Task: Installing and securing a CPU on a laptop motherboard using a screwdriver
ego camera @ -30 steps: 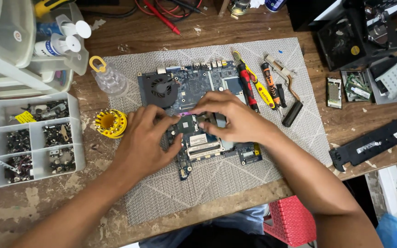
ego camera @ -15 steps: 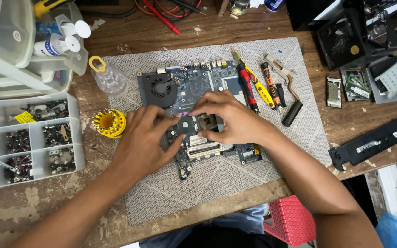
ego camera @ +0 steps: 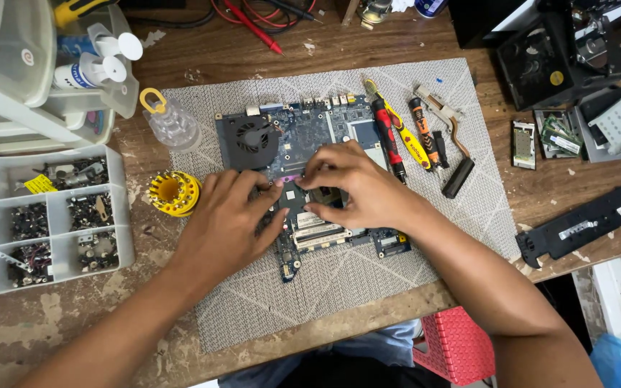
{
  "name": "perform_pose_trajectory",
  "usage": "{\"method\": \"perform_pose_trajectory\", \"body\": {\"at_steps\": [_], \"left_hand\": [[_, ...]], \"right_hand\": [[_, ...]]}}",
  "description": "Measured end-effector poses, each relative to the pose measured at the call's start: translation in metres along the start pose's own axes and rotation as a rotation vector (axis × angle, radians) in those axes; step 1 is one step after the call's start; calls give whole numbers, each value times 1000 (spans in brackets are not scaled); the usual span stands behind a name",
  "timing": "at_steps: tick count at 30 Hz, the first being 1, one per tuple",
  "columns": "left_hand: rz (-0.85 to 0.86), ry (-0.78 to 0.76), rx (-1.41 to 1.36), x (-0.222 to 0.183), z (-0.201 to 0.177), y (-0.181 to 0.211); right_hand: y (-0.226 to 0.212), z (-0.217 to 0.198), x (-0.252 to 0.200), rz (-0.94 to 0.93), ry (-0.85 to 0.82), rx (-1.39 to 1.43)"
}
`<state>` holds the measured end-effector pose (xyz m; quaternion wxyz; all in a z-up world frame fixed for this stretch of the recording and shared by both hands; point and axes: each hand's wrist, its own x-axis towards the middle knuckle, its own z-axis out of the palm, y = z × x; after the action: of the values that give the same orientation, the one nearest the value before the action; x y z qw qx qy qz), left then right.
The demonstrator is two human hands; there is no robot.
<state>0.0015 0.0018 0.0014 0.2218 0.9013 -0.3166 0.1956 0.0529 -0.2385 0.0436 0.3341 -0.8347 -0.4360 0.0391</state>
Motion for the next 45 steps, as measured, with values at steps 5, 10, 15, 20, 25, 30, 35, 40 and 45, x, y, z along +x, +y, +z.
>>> {"method": "perform_pose_trajectory", "body": {"at_steps": [5,10,15,20,25,30,35,40,45], "left_hand": [[12,-21,18,1,-3,2],[47,-23,91,5,-7,4],[67,-24,78,3,-6,2],[69,-14,34,3,-3,0],[92,8,51,1,2,-3],[85,-6,60,3,1,-2],[79,-14,91,6,-2,1],[58,6,14,8,1,-2],[13,111,-175,2,7,-4]], "right_hand": [[-4,-3,3,-40,-6,-68],[-3,-1,3,-39,12,-108],[-1,-2,1,-83,-20,-104],[2,0,1,-82,-15,-79],[4,0,0,-85,-10,-61],[2,-3,2,-48,-10,-31],[0,-4,4,-54,-1,-60],[-2,-7,6,-23,46,-30],[-2,-14,5,12,24,-4]]}}
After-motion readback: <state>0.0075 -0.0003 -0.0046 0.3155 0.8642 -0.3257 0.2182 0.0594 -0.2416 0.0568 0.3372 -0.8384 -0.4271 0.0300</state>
